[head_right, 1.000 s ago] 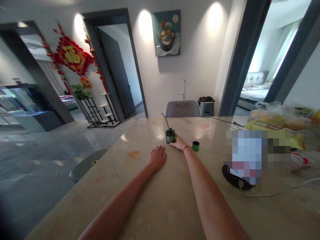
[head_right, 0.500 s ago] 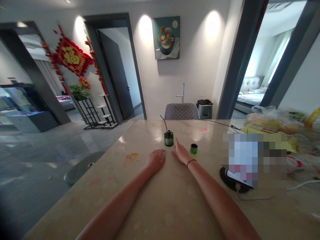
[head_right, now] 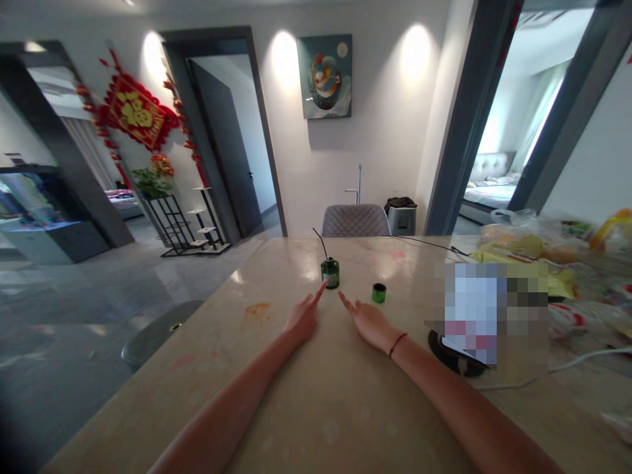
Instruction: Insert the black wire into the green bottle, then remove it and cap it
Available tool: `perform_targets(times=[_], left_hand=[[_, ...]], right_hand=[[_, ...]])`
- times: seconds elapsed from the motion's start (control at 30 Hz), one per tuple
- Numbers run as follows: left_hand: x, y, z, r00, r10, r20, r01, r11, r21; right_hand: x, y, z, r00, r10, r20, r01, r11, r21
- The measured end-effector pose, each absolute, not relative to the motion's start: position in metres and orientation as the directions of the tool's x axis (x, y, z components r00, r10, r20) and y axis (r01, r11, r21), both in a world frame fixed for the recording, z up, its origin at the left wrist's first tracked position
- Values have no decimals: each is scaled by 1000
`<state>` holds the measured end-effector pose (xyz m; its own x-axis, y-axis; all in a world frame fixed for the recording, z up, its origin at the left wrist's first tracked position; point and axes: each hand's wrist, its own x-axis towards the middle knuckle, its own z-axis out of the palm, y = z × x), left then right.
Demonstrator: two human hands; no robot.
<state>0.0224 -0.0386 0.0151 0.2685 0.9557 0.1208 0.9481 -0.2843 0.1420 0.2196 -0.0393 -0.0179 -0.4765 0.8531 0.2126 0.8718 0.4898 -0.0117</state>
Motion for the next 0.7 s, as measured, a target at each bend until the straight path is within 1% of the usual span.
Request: perform_targets(times=[0.13,0.2,0.33,0.43,0.5,0.6,0.67,0.7], left_hand=[[22,-38,14,277,951,138,945,-296,139],[22,-38,13,272,951,146,943,-294,155],[22,-38,10,218,960,174,937,-256,239],[23,-37,11,154,966,207,930,-213,301],[24,-36,12,162,970,182,937,-209,280],[25,-35,14,211,970,118,953,-231,195],[25,-36,15,220,969,115,957,-237,167],[25,-36,15,217,969,121,957,-236,168]], right_hand=[[219,-39,-11,-478,857,195,871,491,-26],[220,-40,-10,-483,853,200,863,502,-55],[223,-39,-8,-471,848,243,838,516,-177],[219,-26,5,-375,888,265,847,445,-291],[211,-7,21,-291,917,273,847,380,-372],[195,30,44,-208,919,336,808,355,-470],[184,54,55,-99,911,401,784,320,-532],[179,64,57,-82,913,400,765,315,-562]])
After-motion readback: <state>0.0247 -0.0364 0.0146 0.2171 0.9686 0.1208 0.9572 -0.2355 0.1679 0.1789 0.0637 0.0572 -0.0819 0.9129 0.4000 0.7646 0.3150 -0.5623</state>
